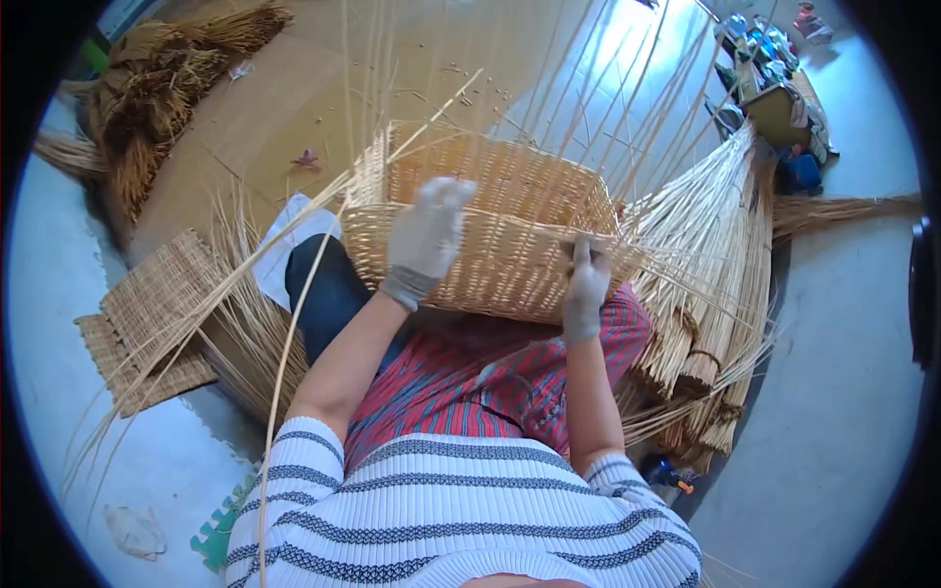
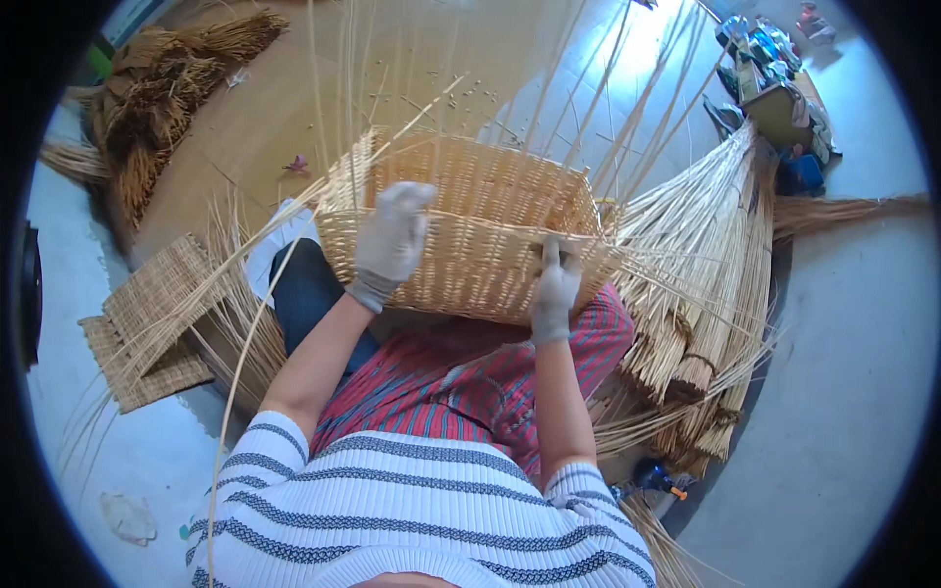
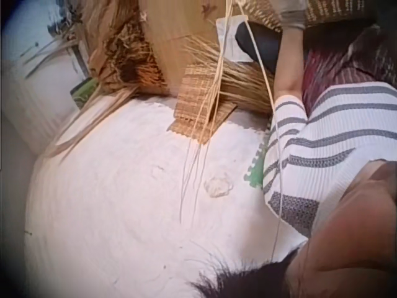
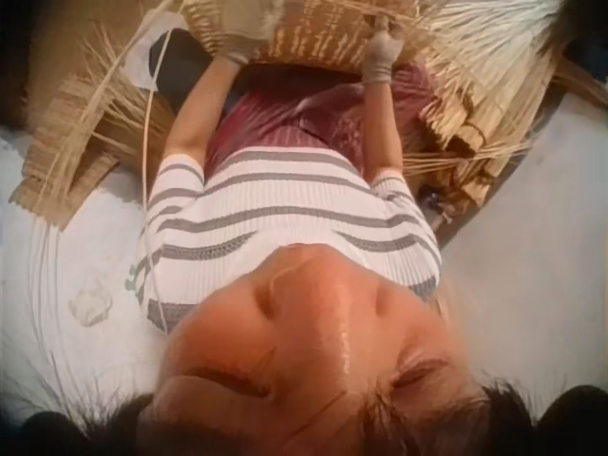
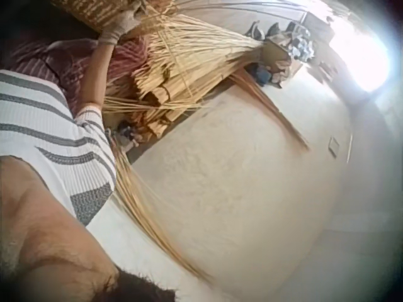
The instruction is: Weaving a wicker basket using bamboo strips, including measuring with a tape measure and trimming with pliers.
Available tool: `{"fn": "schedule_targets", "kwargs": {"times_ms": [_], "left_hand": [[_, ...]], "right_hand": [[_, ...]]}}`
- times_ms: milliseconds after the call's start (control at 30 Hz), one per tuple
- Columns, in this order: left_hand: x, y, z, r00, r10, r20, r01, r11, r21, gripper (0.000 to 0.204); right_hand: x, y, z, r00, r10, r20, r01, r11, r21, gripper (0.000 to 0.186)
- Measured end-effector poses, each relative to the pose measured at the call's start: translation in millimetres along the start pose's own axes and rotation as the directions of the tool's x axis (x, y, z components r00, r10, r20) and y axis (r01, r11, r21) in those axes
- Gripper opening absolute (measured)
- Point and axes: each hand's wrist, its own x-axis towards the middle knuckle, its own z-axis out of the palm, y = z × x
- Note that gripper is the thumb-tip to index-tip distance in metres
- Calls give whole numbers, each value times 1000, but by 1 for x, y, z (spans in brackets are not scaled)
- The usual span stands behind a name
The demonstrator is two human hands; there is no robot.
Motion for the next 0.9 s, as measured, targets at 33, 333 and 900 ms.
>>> {"fn": "schedule_targets", "kwargs": {"times_ms": [33,333,900], "left_hand": [[-2,15,6,979,-32,201,39,999,-29,74],[2,58,35,843,-182,506,-20,930,367,71],[27,40,48,874,-102,475,203,965,-167,31]], "right_hand": [[11,-18,11,984,-154,87,147,986,78,18],[75,-49,33,669,-738,90,632,628,455,66],[41,-30,42,707,-501,499,707,478,-522,33]]}}
